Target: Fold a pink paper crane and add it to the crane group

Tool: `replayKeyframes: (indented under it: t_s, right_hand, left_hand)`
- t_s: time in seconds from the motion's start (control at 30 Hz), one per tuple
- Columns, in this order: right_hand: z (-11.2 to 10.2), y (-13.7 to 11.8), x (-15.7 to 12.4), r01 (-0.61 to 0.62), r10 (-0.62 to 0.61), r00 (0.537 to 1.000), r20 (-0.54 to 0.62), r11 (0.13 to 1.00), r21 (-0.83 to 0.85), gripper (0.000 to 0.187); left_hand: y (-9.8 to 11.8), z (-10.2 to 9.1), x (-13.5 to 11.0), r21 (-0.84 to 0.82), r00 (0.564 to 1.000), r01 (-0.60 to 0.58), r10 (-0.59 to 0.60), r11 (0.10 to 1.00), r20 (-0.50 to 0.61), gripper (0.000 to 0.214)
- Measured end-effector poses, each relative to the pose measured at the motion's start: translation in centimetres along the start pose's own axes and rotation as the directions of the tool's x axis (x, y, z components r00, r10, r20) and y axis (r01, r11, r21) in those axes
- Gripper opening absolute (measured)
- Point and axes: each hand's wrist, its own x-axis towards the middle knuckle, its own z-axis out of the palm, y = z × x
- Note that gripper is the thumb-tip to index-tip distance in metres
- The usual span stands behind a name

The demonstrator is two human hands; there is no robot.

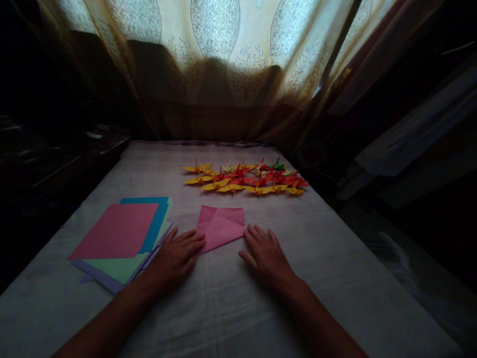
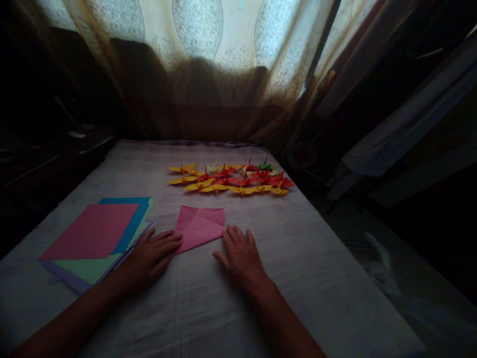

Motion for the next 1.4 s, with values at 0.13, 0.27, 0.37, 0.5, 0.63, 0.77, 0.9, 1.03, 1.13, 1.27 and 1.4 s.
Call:
replayKeyframes:
  t_s: [0.13,0.27,0.37,0.5,0.63,0.77,0.9,1.03,1.13,1.27,1.4]
  right_hand:
    - [0.7,-0.2,1.6,0.026,-0.001,0.98,-0.199,0.992,0.124,0.059]
    - [0.4,-0.7,2.0,0.165,-0.106,0.946,-0.305,0.971,0.173,0.061]
    - [-0.1,-0.6,1.1,0.232,-0.174,0.922,-0.346,0.963,0.134,0.032]
    - [-0.4,-0.2,-0.4,0.214,-0.183,0.927,-0.327,0.975,0.061,0.015]
    - [-0.2,-0.3,-1.1,0.167,-0.141,0.951,-0.276,0.983,0.071,0.021]
    - [-0.2,-0.6,-1.4,0.106,-0.089,0.972,-0.22,0.992,0.067,0.023]
    - [-0.1,-0.8,-1.4,0.093,-0.08,0.972,-0.22,0.995,0.048,0.02]
    - [0.0,-1.0,-1.4,0.093,-0.08,0.966,-0.244,0.995,0.042,0.02]
    - [-0.1,-1.2,-1.4,0.076,-0.064,0.969,-0.24,0.996,0.044,0.019]
    - [-0.2,-1.8,-1.4,0.093,-0.077,0.962,-0.26,0.994,0.052,0.017]
    - [0.0,-2.3,-1.2,0.139,-0.131,0.949,-0.288,0.99,0.007,0.019]
  left_hand:
    - [-0.4,-0.1,-0.2,0.018,0.997,-0.061,0.06,0.998,0.054,0.049]
    - [-0.5,-0.3,-0.4,0.043,0.989,-0.118,0.113,0.992,0.093,0.052]
    - [-0.4,-0.3,-0.5,0.042,0.986,-0.132,0.127,0.99,0.106,0.05]
    - [0.0,-0.2,-0.6,0.048,0.989,-0.127,0.123,0.991,0.08,0.045]
    - [0.6,-0.2,-0.7,0.098,0.99,-0.137,0.133,0.986,0.051,0.044]
    - [1.3,-0.5,-0.7,0.135,0.988,-0.151,0.149,0.979,0.029,0.044]
    - [1.7,-0.8,-0.4,0.155,0.989,-0.142,0.145,0.978,-0.005,0.049]
    - [1.6,-1.0,-0.2,0.16,0.988,-0.141,0.149,0.977,-0.04,0.041]
    - [1.6,-1.2,-0.1,0.174,0.984,-0.16,0.171,0.972,-0.047,0.031]
    - [2.2,-1.5,0.0,0.168,0.988,-0.126,0.139,0.978,-0.072,0.027]
    - [3.0,-1.7,0.3,0.176,0.992,-0.087,0.102,0.98,-0.076,0.025]
